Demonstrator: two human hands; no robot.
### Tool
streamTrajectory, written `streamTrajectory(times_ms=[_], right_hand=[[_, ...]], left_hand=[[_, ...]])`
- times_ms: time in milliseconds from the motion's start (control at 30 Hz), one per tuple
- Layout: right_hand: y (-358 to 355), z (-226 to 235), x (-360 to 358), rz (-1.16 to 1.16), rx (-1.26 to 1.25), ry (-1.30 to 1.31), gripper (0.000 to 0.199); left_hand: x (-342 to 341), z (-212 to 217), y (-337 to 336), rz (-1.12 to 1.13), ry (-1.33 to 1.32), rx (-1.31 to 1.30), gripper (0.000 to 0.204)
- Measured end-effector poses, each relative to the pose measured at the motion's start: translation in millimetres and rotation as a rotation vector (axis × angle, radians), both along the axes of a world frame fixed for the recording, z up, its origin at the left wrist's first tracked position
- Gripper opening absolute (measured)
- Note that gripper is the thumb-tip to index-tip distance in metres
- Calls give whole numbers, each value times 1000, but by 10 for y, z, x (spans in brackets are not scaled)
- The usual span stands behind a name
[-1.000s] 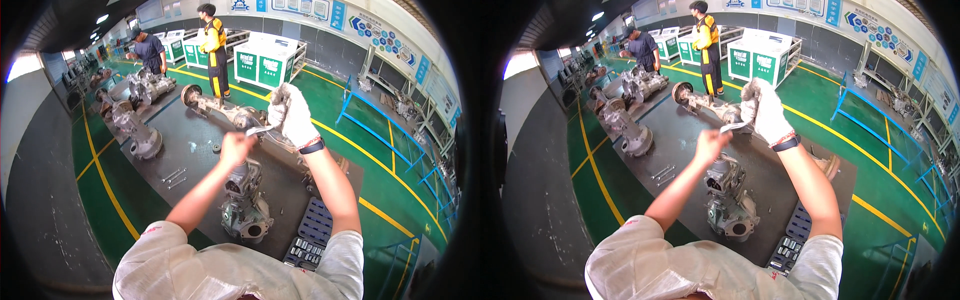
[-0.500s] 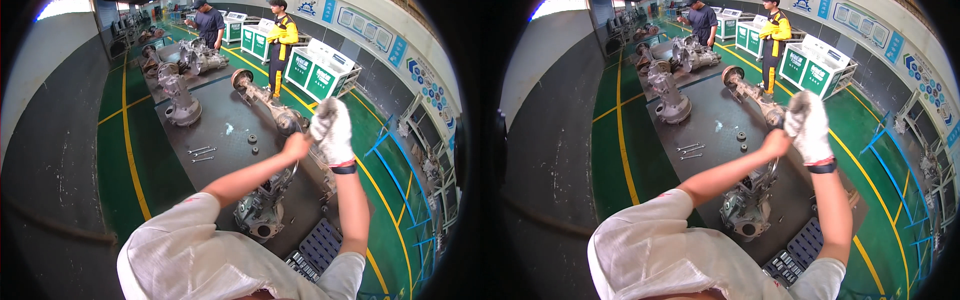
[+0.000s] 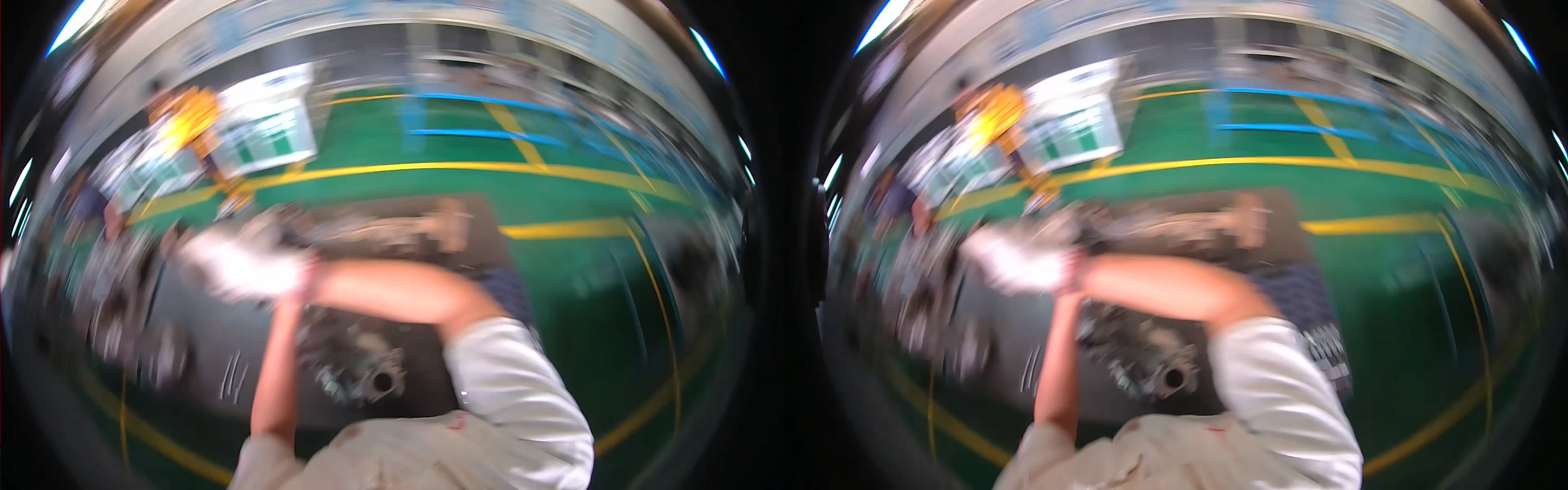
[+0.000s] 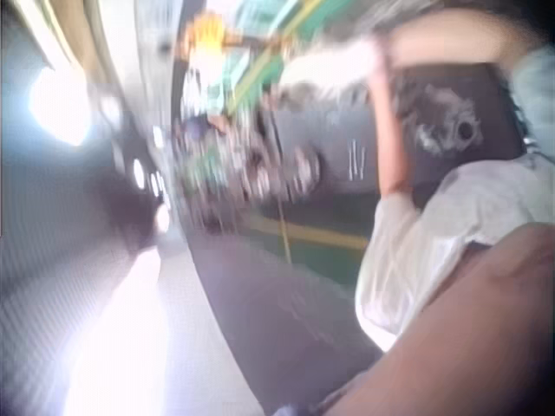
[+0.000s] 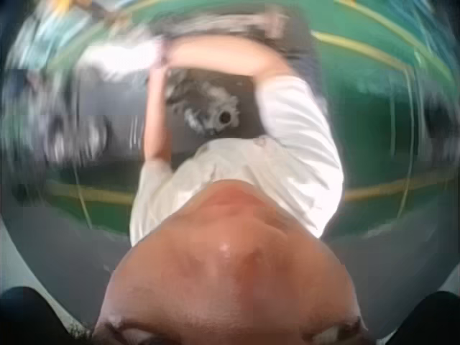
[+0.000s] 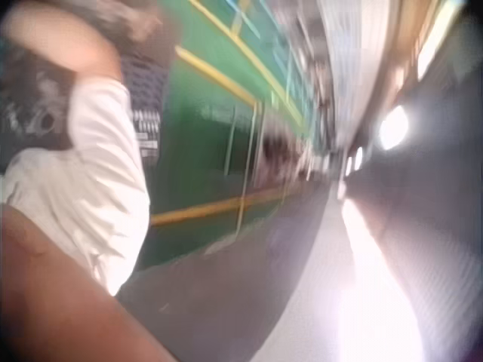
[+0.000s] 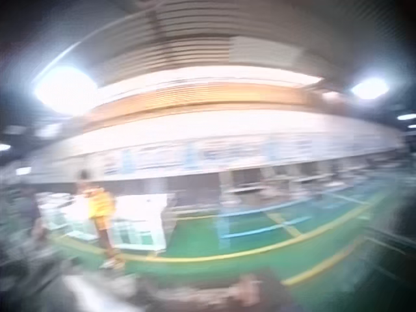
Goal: Assemble and secure various components of an automotive transmission housing using hand tools.
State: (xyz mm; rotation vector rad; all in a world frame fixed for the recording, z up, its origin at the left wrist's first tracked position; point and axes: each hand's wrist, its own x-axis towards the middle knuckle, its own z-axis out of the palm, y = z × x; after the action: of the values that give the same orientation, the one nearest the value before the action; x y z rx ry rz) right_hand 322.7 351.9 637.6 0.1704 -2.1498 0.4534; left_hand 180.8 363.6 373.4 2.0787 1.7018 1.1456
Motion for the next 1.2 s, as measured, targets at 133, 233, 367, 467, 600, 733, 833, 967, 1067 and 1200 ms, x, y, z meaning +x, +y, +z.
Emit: streamTrajectory(times_ms=[133,233,367,467,600,733,833,967,1067,1200], right_hand=[[636,237,180,340,-1351,-121,35],[1159,257,756,331,-1560,61,31],[534,194,1317,271,-1445,164,38],[20,364,1134,425,-1192,-207,38],[19,182,-13,428,-725,-235,28],[717,69,-203,645,-1101,-541,42],[456,178,-63,422,-1387,-230,44],[350,200,187,397,-1300,-121,47],[474,174,298,264,-1298,-104,44],[716,224,497,325,-1452,-116,43]], left_hand=[[1234,1067,-41,87,-434,-202,32],[1625,1611,-414,176,-501,-76,51],[771,1161,-311,278,-563,-52,41],[585,1051,22,97,-508,172,35],[723,1089,16,80,-645,353,46],[684,926,123,467,-264,-257,28],[1135,886,313,256,-461,117,25],[1717,1259,46,236,-650,79,27],[1774,1505,-409,101,-832,-103,28],[1174,1566,-754,105,-1119,-161,31]])
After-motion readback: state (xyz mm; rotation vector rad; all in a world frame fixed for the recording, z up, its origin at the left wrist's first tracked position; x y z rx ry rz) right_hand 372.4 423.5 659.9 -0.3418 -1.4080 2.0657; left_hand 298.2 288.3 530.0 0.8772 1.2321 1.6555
